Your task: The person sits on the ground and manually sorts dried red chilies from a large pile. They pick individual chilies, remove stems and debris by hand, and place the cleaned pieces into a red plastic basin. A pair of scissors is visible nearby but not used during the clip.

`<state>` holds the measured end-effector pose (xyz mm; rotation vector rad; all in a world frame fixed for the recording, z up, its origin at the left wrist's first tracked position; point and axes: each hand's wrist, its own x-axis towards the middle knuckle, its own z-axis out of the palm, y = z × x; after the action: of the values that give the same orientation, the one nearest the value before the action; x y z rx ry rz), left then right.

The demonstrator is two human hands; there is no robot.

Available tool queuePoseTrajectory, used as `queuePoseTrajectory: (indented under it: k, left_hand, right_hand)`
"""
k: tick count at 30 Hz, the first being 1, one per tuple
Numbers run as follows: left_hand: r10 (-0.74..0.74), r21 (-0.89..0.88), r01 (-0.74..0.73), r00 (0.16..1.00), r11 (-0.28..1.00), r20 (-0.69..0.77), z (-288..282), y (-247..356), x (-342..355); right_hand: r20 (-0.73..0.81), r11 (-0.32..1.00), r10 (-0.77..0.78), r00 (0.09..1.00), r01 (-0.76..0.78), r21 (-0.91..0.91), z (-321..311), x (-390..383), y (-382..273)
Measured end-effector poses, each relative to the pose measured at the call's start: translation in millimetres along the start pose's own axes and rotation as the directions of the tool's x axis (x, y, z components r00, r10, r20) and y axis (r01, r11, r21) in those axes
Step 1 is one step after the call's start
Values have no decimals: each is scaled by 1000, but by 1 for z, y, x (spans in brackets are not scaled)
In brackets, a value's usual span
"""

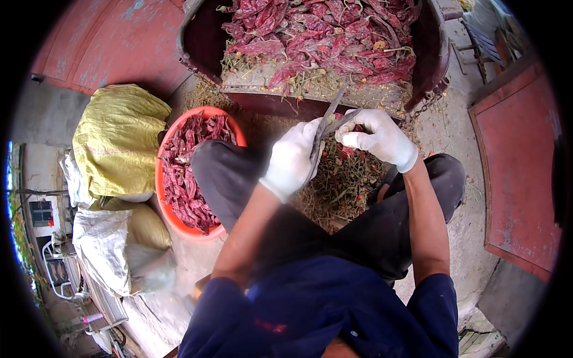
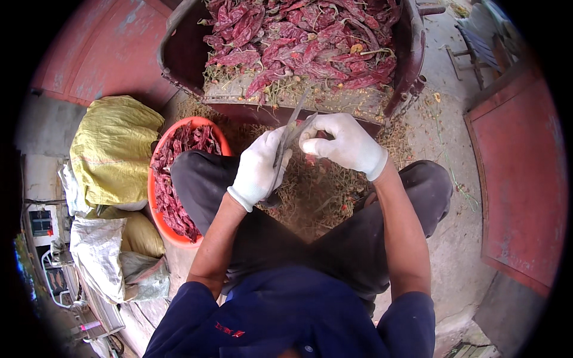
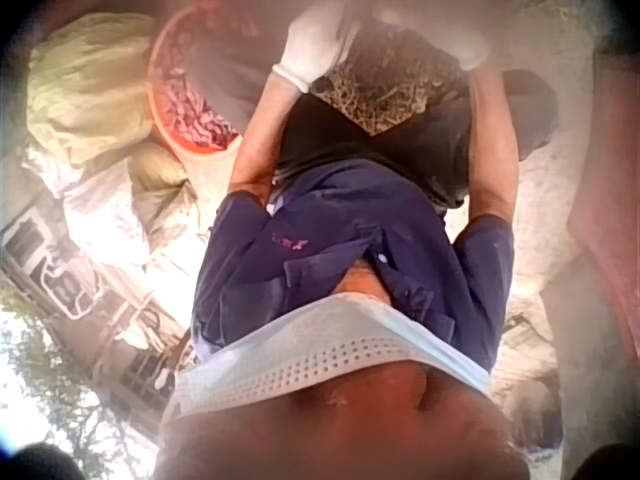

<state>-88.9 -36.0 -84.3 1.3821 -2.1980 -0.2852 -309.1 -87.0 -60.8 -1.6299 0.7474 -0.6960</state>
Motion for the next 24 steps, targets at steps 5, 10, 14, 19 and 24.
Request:
queuePoseTrajectory:
  k: [5,10,14,19,24]
  left_hand:
    - [47,105,-46,999,993,-3,2,0,3]
    - [51,51,-50,998,997,-30,10,2,3]
    - [29,-47,-32,998,998,-56,16,6,1]
    - [-107,-53,106,994,993,-12,31,-2,-8]
    - [-385,-416,315,918,853,-93,46,0,-10]
  right_hand:
    - [36,998,-17,999,19,-66,0,0,-13]
    - [20,996,-3,1000,4,-85,2,-1,-9]
    - [6,994,-12,1000,12,-109,3,-2,-8]
    - [23,1000,15,1000,-15,-22,6,2,-3]
    - [-136,986,-6,991,29,165,3,4,6]
